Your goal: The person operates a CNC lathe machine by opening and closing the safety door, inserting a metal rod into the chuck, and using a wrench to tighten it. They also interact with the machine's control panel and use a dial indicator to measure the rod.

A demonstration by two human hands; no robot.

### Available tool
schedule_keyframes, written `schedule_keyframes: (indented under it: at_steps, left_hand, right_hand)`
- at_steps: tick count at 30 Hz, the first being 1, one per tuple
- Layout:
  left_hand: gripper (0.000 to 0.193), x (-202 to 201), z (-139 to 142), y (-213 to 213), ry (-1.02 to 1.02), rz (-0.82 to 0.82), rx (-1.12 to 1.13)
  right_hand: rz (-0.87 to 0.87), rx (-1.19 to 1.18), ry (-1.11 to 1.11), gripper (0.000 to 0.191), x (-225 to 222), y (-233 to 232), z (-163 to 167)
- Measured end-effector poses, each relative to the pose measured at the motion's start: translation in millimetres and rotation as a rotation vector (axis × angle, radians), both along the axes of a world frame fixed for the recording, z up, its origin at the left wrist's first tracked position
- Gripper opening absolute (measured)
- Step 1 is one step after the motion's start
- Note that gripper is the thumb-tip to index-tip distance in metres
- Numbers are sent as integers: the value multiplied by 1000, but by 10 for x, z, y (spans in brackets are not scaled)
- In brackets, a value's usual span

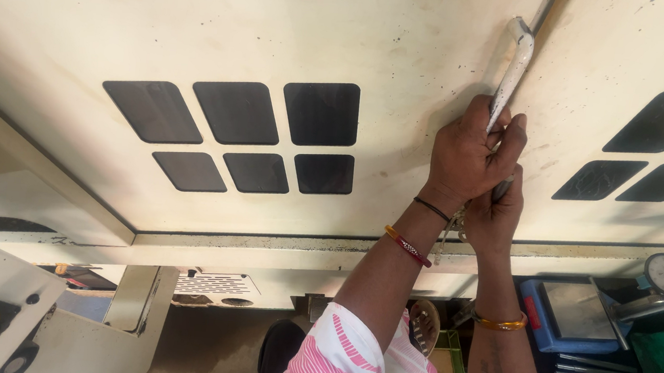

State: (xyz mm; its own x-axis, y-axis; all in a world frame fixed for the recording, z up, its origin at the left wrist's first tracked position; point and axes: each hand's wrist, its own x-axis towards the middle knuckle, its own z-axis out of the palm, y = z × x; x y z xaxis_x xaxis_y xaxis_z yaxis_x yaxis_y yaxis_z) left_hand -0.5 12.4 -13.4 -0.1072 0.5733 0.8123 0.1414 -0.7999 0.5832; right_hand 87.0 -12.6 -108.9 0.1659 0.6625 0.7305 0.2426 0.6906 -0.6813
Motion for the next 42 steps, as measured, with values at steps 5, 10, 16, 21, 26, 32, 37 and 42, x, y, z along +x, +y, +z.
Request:
schedule_keyframes:
  at_steps: [5, 10, 16, 21, 26, 32, 37, 42]
  left_hand:
    - [21, -2, -17, 6, 10, -3, 0]
    - [25, -11, -29, 24, 32, -11, -7]
    - [25, -10, -38, 23, 32, -10, 9]
    - [26, -6, -36, 21, 33, 2, 12]
    - [26, -8, -30, 22, 36, 14, 15]
    - [26, -2, -25, 8, 19, 9, 23]
    - [26, 3, -24, 7, 15, 21, 33]
    - [26, -5, -21, 6, 9, 3, 30]
  right_hand:
    - [2, -2, 7, 7, 5, 9, -22]
    - [4, -31, 28, 7, 6, 13, -27]
    - [14, -4, 15, 9, 3, 15, -22]
    - [2, -1, 13, 9, 9, 17, -23]
    - [3, -9, 21, 10, 3, 11, -28]
    - [-2, 18, 1, 10, 2, 13, -16]
    - [-2, 2, 14, 10, 4, 7, -16]
    - [-6, -12, 15, 10, 2, 8, -19]
